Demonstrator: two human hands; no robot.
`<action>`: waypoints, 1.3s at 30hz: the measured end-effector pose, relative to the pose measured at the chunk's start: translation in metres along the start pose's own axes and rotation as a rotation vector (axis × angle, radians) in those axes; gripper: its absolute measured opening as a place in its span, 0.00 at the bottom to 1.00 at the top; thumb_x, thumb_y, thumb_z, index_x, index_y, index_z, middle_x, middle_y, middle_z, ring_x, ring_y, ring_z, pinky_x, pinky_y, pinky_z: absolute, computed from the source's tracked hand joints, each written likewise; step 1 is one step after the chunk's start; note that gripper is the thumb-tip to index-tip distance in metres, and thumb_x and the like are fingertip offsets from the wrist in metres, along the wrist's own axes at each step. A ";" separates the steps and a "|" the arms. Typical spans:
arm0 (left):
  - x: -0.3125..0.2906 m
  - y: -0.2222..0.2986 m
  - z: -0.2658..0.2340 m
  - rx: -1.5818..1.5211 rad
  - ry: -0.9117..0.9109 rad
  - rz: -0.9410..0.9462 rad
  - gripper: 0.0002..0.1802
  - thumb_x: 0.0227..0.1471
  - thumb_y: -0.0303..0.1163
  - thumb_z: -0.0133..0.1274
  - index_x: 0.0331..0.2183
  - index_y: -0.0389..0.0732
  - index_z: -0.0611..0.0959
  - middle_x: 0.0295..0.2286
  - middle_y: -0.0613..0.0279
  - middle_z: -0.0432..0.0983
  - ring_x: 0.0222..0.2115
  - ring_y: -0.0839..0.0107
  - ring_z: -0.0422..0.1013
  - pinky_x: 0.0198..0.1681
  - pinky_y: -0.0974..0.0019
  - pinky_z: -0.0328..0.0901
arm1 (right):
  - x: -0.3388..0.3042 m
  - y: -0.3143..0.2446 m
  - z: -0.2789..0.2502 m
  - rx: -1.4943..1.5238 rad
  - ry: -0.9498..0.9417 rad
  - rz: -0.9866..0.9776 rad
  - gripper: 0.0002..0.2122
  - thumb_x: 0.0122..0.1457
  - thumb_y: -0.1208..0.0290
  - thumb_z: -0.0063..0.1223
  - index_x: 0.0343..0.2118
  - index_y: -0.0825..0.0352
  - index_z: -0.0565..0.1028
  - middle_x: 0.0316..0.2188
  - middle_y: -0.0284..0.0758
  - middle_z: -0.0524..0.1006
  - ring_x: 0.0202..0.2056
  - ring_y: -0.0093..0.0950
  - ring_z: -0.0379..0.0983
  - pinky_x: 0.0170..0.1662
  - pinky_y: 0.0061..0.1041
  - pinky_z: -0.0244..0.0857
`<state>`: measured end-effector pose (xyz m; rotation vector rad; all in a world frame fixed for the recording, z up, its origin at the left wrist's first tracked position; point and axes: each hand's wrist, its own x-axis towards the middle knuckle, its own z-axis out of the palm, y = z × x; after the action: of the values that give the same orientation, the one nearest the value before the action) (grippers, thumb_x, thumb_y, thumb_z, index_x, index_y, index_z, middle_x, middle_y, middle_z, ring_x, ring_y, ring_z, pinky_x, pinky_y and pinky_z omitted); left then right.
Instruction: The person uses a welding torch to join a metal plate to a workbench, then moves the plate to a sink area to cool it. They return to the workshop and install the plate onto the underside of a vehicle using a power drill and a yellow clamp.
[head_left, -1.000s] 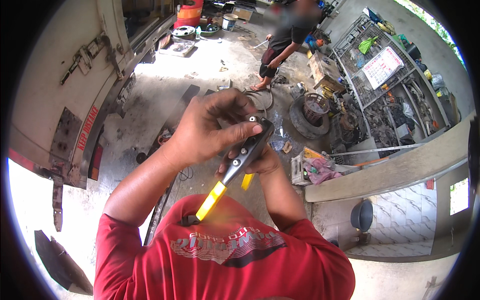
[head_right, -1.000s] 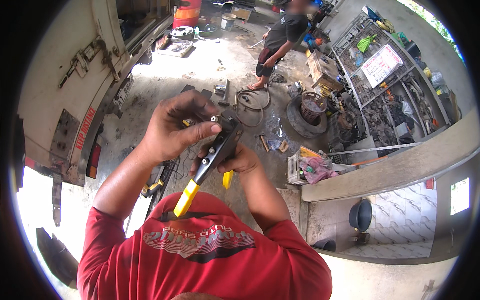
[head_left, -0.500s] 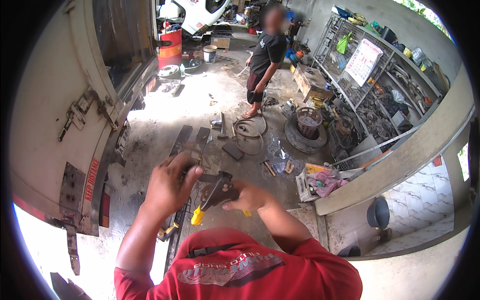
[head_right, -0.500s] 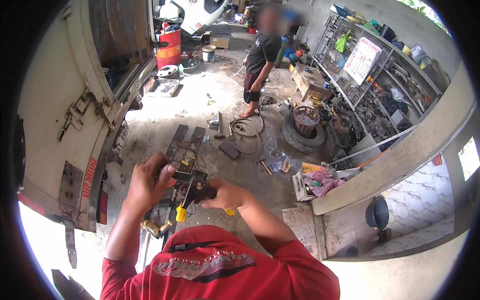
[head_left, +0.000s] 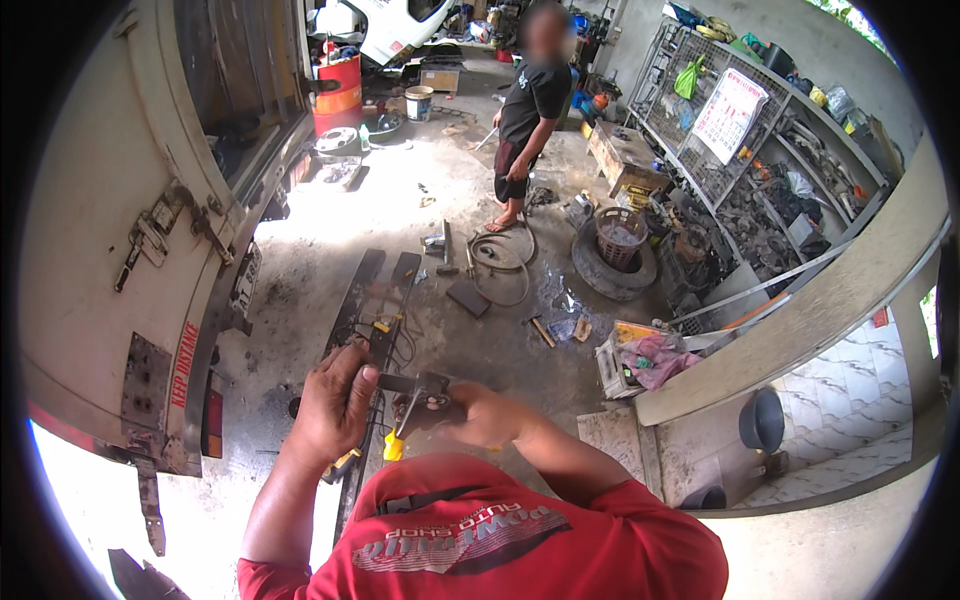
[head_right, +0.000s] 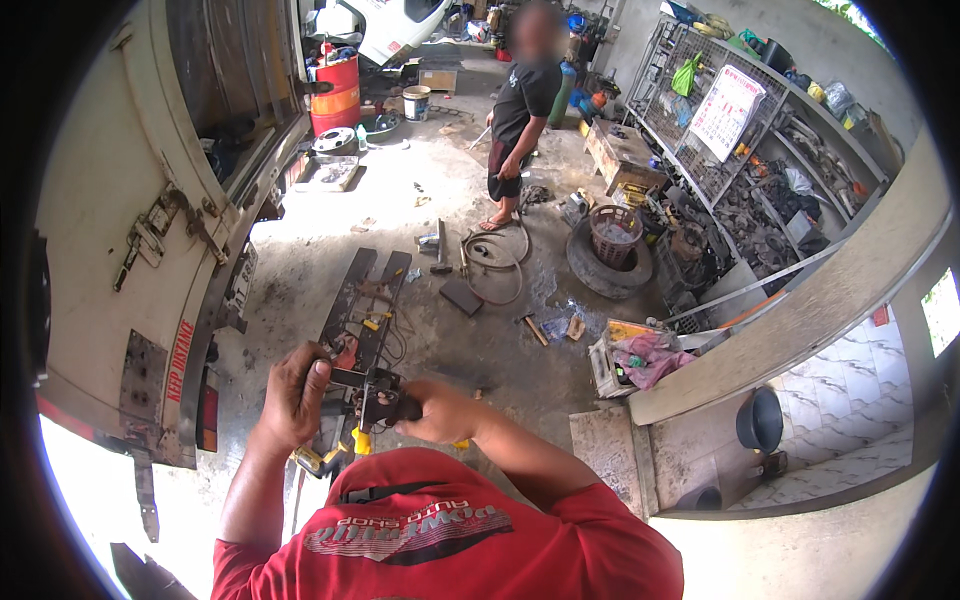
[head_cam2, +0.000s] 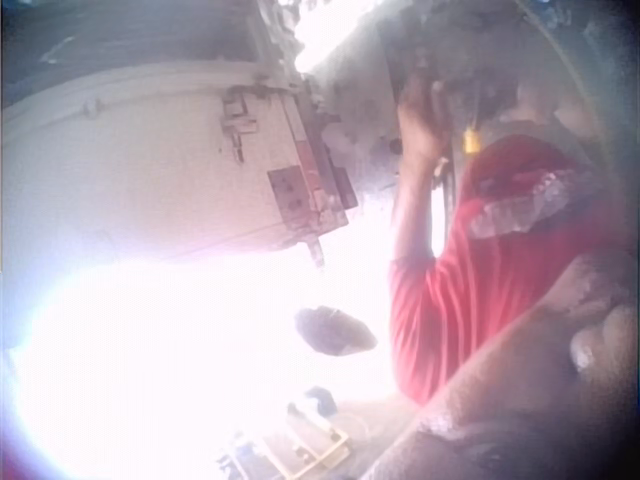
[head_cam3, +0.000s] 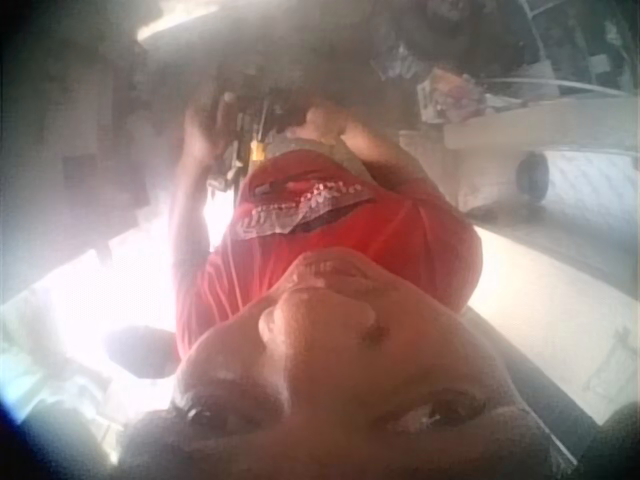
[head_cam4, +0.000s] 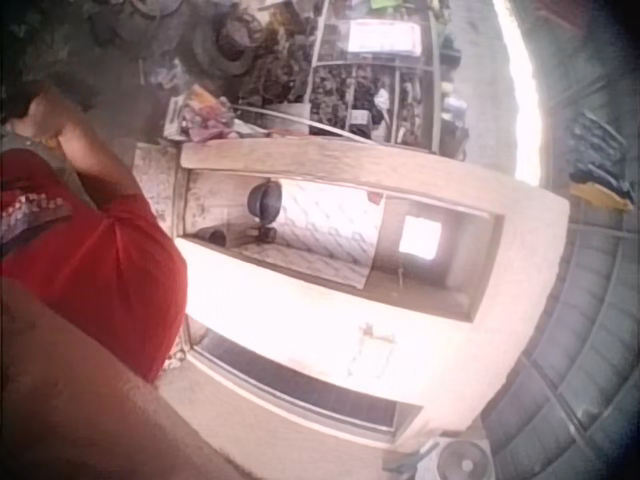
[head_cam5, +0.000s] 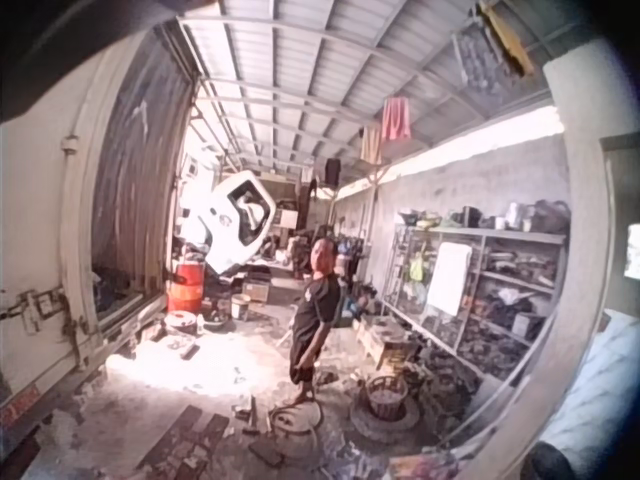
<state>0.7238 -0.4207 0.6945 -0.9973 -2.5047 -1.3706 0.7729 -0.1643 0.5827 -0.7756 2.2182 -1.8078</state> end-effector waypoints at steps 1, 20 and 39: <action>-0.004 -0.005 0.004 -0.023 0.028 -0.033 0.14 0.68 0.35 0.50 0.35 0.32 0.77 0.28 0.47 0.75 0.30 0.54 0.74 0.37 0.56 0.67 | -0.001 -0.006 0.003 -0.030 0.002 0.031 0.16 0.55 0.75 0.62 0.48 0.67 0.78 0.33 0.42 0.82 0.36 0.32 0.78 0.45 0.34 0.71; 0.016 -0.080 0.014 -0.885 0.333 -0.400 0.24 0.72 0.49 0.47 0.32 0.40 0.81 0.24 0.64 0.76 0.22 0.75 0.71 0.27 0.70 0.65 | 0.064 -0.076 0.020 -0.548 0.236 -0.027 0.18 0.59 0.70 0.64 0.46 0.73 0.70 0.41 0.55 0.78 0.45 0.51 0.79 0.49 0.47 0.72; 0.000 -0.117 -0.002 -0.684 0.410 -0.463 0.18 0.74 0.45 0.44 0.35 0.44 0.76 0.27 0.67 0.69 0.31 0.71 0.69 0.40 0.64 0.66 | 0.102 -0.079 0.042 -0.685 0.102 0.048 0.15 0.54 0.75 0.60 0.42 0.76 0.71 0.32 0.54 0.80 0.38 0.53 0.81 0.45 0.48 0.75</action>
<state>0.6533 -0.4657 0.6125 -0.1249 -2.0434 -2.3657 0.7270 -0.2609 0.6665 -0.7251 2.9270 -1.0608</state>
